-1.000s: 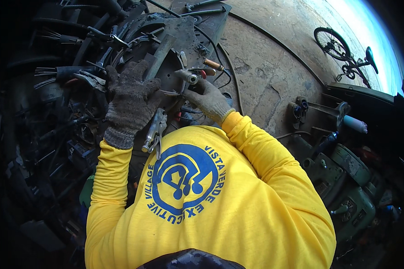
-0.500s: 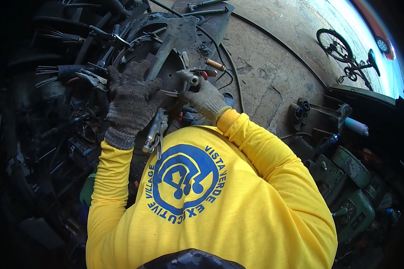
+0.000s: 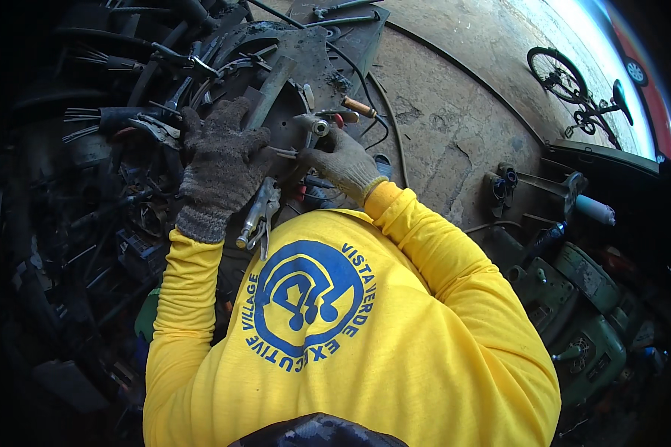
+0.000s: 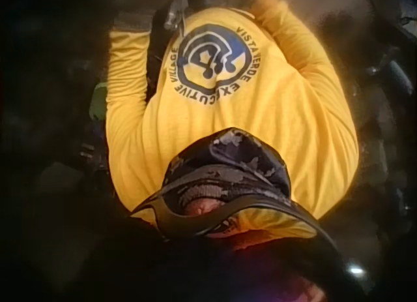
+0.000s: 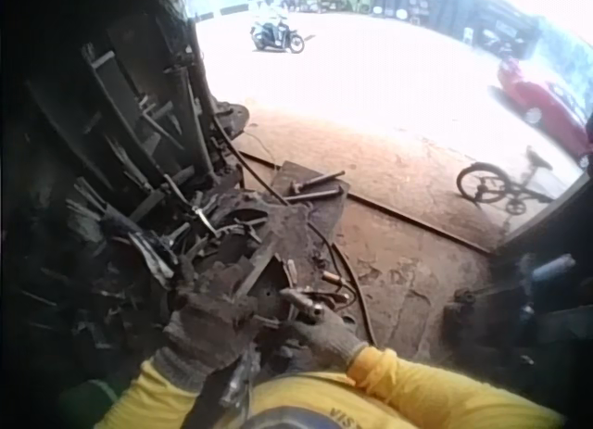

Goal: The person picks up a welding rod and uses a torch to weld a circular metal plate onto a larger frame while using vice grips as a clamp. They hold the rod in one hand and the torch in the other while applying heat to the join.

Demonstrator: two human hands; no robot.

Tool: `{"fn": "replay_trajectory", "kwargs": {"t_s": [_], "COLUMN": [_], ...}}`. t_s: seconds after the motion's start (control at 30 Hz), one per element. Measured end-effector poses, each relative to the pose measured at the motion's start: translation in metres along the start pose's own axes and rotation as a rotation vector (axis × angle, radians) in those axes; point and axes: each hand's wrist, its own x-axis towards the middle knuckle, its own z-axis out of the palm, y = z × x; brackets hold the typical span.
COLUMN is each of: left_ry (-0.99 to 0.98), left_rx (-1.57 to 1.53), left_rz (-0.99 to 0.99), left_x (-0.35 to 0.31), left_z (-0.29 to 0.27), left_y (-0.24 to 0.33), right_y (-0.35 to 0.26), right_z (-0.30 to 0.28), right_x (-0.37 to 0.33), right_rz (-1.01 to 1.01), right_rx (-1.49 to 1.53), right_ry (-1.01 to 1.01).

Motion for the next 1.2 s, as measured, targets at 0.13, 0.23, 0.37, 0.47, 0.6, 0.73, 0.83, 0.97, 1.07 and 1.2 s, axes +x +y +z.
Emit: {"fn": "replay_trajectory", "kwargs": {"t_s": [0.13,0.23,0.37,0.47,0.6,0.73,0.83,0.97,1.07,1.2], "left_ry": [0.029,0.035,0.036,0.032,0.015,0.017,0.013,0.008,0.011,0.016], "left_rx": [-0.023,-0.043,-0.032,-0.003,-0.013,-0.005,0.004,0.000,0.004,0.013], "left_rz": [-0.008,-0.016,-0.021,-0.017,-0.023,-0.005,0.004,-0.013,-0.006,-0.004], "left_x": [-0.002,-0.002,-0.002,-0.002,0.001,0.001,0.000,-0.001,0.002,0.000], "left_z": [0.006,0.008,0.007,0.005,0.000,0.003,0.002,0.003,0.001,-0.001], "left_y": [0.000,0.000,0.001,0.002,0.005,0.002,0.001,0.002,0.004,0.005], "right_y": [0.019,0.024,0.033,0.029,0.031,0.009,0.008,0.006,0.008,0.008], "right_z": [-0.005,-0.007,-0.012,-0.010,0.002,0.006,0.009,0.011,0.012,0.013], "right_x": [0.000,-0.005,-0.006,-0.015,-0.016,-0.020,-0.011,-0.009,-0.008,-0.006], "right_rz": [-0.043,-0.046,-0.104,-0.204,-0.503,-0.744,-0.822,-0.821,-0.817,-0.821], "right_rx": [0.258,0.360,0.346,0.261,0.012,-0.470,-0.584,-0.656,-0.655,-0.643], "right_ry": [0.012,0.120,0.169,0.226,0.232,0.334,0.310,0.305,0.314,0.302]}}
